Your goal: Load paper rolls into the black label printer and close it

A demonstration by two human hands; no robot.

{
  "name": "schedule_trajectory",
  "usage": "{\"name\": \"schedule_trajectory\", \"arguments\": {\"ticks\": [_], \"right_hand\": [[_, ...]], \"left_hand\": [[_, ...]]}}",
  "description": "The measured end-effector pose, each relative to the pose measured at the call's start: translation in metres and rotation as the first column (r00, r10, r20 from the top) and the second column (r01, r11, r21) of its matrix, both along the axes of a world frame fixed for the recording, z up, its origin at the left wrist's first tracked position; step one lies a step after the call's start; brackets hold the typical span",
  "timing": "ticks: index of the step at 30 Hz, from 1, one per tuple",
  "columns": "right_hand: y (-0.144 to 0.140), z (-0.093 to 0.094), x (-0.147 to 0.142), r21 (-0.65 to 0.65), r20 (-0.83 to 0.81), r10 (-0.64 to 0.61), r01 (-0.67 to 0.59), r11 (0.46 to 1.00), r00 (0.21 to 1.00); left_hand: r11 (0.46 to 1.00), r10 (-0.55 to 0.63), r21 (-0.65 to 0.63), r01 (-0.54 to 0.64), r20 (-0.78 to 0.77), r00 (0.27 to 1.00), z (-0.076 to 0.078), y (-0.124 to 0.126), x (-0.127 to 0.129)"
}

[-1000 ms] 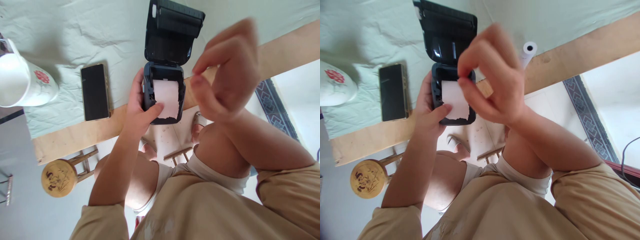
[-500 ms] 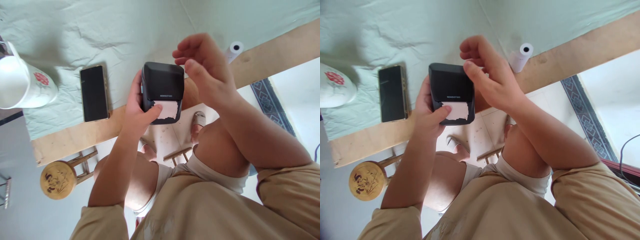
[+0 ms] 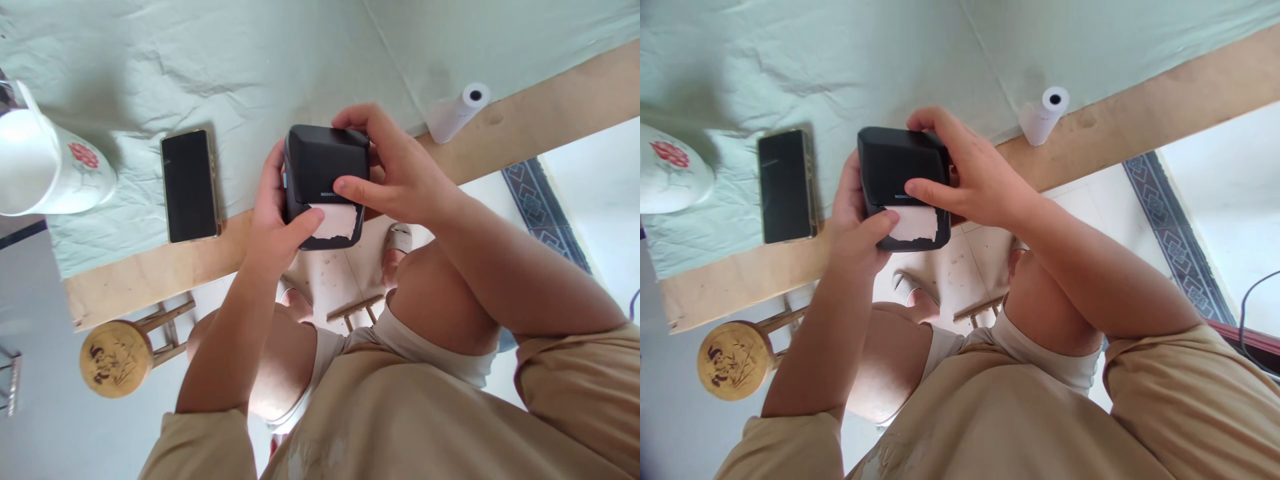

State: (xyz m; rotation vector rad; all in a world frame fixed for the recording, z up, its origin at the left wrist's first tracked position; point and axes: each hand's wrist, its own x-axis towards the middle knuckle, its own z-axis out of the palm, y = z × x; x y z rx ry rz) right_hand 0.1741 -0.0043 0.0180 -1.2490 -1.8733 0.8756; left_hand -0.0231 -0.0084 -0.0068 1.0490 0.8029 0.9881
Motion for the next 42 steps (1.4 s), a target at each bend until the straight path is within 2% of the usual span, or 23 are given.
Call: {"name": "schedule_trajectory", "arguments": {"ticks": [4,13,24,36,42], "right_hand": [[0.004,-0.005,0.0,0.068,0.063,0.014,-0.018,0.998,0.998],[-0.002,-0.01,0.001,0.163,0.136,-0.02,-0.003,0.987,0.991],[-0.005,-0.006,0.0,0.177,0.174,-0.022,-0.009,0.984,0.985],[-0.01,0.003,-0.003,0.132,0.201,-0.064,0.038,0.99,0.978],[-0.011,0.005,-0.001,0.209,0.246,-0.074,0.022,0.978,0.966]], "left_hand": [[0.998,0.017,0.053,-0.022,0.102,0.995,-0.002,0.001,0.003],[0.993,0.101,0.063,-0.103,0.04,0.994,0.0,0.0,0.01],[0.994,0.106,0.033,-0.106,-0.014,0.994,0.002,-0.001,0.008],[0.996,0.078,0.041,-0.083,0.099,0.992,0.001,0.001,0.008],[0.994,0.101,0.032,-0.104,0.093,0.991,0.004,0.004,0.008]]}}
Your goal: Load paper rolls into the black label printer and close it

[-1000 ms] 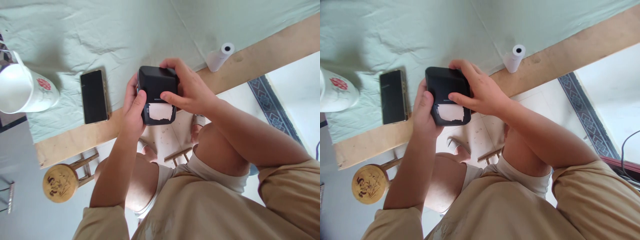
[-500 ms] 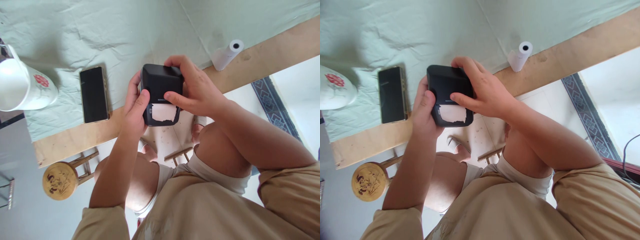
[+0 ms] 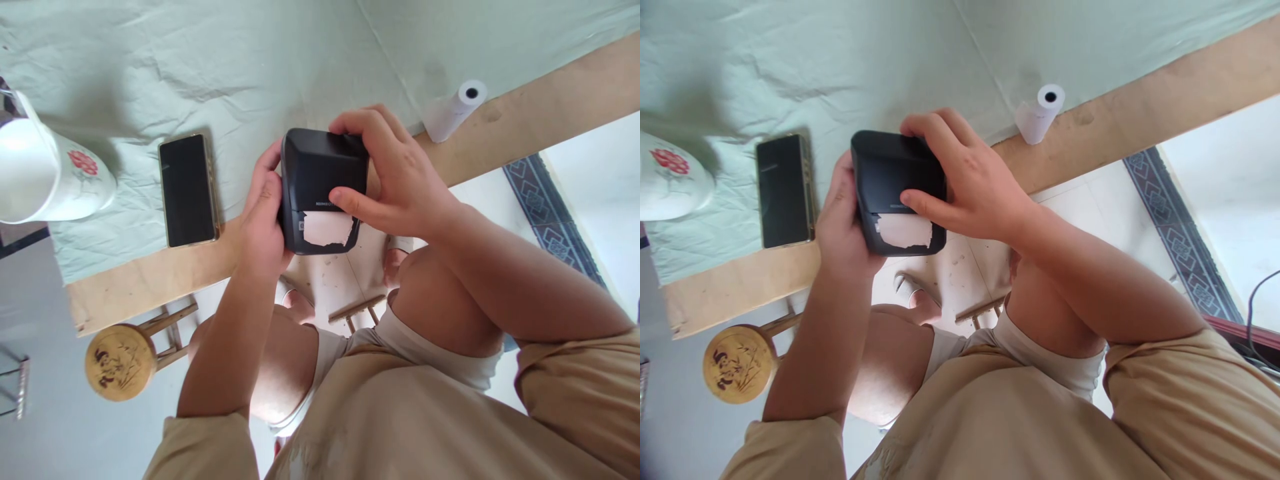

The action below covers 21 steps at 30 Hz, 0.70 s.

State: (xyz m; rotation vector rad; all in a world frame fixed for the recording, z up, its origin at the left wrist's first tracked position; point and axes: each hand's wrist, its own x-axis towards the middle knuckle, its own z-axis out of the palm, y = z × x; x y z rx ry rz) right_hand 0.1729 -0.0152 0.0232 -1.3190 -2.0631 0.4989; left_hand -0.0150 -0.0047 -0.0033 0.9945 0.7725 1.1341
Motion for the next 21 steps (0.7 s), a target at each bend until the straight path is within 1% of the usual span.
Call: {"name": "schedule_trajectory", "arguments": {"ticks": [4,8,12,17,21], "right_hand": [[0.0,0.0,0.001,0.054,-0.006,0.082,-0.082,0.995,0.997],[0.0,0.003,0.001,0.029,0.013,0.092,-0.093,0.995,0.996],[0.0,0.008,0.001,0.026,0.005,0.075,-0.075,0.997,0.997],[0.003,0.011,0.004,-0.025,-0.017,0.061,-0.061,0.998,0.998],[0.005,0.01,0.006,0.015,-0.009,0.079,-0.079,0.997,0.997]], "left_hand": [[1.0,0.007,-0.003,-0.006,0.084,0.996,0.001,0.001,0.0],[0.998,0.023,-0.053,-0.015,0.153,0.988,0.003,0.002,0.0],[0.998,0.033,-0.065,-0.023,0.164,0.986,0.006,0.002,0.001],[0.995,0.066,-0.083,-0.055,0.148,0.987,0.008,0.002,0.004],[0.99,0.114,-0.1,-0.1,0.147,0.983,0.011,0.0,0.01]]}}
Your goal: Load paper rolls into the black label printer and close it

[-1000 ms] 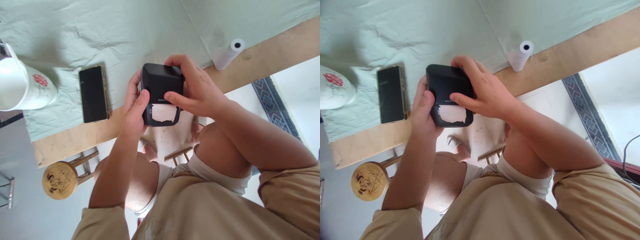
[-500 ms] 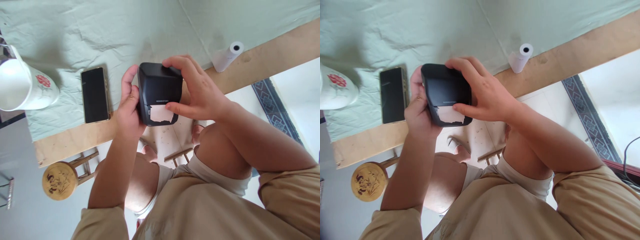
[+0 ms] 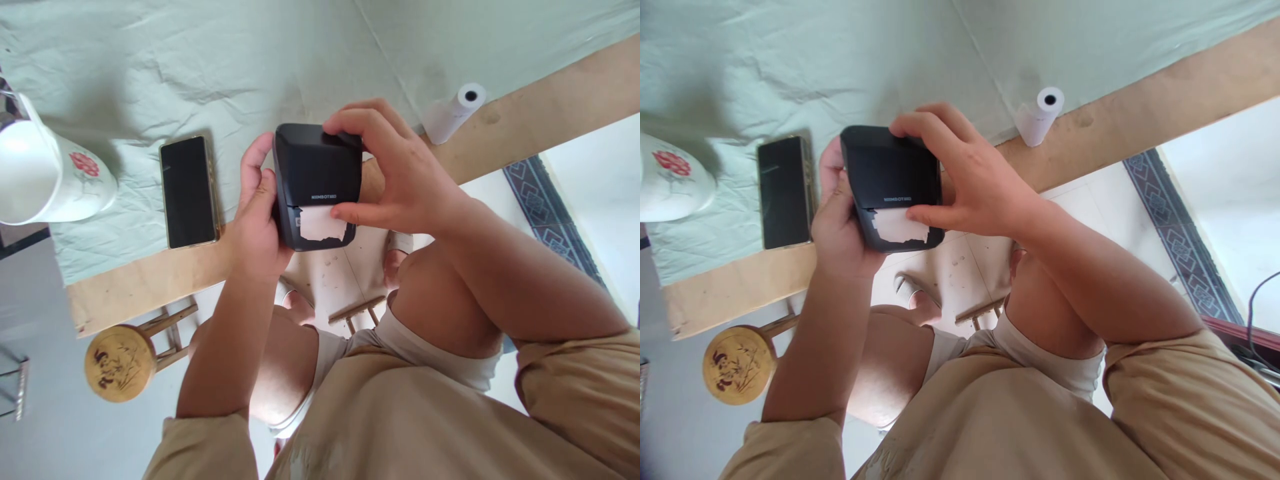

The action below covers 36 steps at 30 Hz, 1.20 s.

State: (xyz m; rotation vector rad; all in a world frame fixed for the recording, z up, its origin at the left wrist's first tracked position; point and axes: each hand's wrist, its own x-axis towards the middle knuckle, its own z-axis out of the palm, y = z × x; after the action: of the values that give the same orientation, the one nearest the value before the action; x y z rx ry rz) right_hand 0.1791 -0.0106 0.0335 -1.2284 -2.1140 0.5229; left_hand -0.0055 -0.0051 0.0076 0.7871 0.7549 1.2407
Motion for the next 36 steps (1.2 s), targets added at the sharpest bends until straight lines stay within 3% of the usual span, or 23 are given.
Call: {"name": "schedule_trajectory", "arguments": {"ticks": [5,8,11,15,17,20,23,25,32,36], "right_hand": [[-0.003,0.001,0.0,0.125,-0.059,-0.182,0.188,0.974,0.982],[-0.005,0.003,-0.004,0.062,-0.201,-0.272,0.29,0.955,0.941],[-0.005,0.005,-0.007,-0.038,-0.428,-0.265,0.275,0.961,0.864],[-0.003,0.009,-0.007,0.012,-0.571,-0.245,0.307,0.952,0.784],[-0.004,0.01,-0.006,0.036,-0.45,-0.309,0.363,0.931,0.838],[-0.005,0.009,-0.006,0.0,-0.057,-0.342,0.342,0.94,0.938],[-0.007,0.011,-0.008,-0.1,0.299,-0.269,0.31,0.945,0.916],[-0.008,0.014,-0.01,-0.122,0.42,-0.242,0.318,0.94,0.875],[-0.009,0.017,-0.012,-0.146,0.464,-0.215,0.313,0.938,0.86],[-0.011,0.016,-0.007,-0.185,0.253,-0.207,0.258,0.948,0.945]], "left_hand": [[1.0,-0.017,-0.008,0.018,0.072,0.997,0.003,-0.004,0.004],[0.998,-0.055,-0.005,0.055,0.02,0.998,-0.001,-0.005,0.001],[0.997,-0.074,0.003,0.074,-0.037,0.997,-0.007,-0.004,-0.002],[0.996,-0.088,0.022,0.091,-0.102,0.991,-0.011,-0.003,-0.004],[0.996,-0.082,0.025,0.086,-0.136,0.987,-0.012,-0.003,-0.004],[0.996,-0.081,0.024,0.086,-0.171,0.982,-0.012,-0.005,-0.003],[0.995,-0.083,0.03,0.092,-0.214,0.973,-0.011,-0.006,-0.003],[0.994,-0.091,0.036,0.102,-0.239,0.967,-0.011,-0.007,-0.003],[0.983,-0.151,0.07,0.17,-0.214,0.965,-0.012,-0.007,-0.006],[0.979,-0.162,0.086,0.183,-0.208,0.964,-0.012,-0.007,-0.006]]}}
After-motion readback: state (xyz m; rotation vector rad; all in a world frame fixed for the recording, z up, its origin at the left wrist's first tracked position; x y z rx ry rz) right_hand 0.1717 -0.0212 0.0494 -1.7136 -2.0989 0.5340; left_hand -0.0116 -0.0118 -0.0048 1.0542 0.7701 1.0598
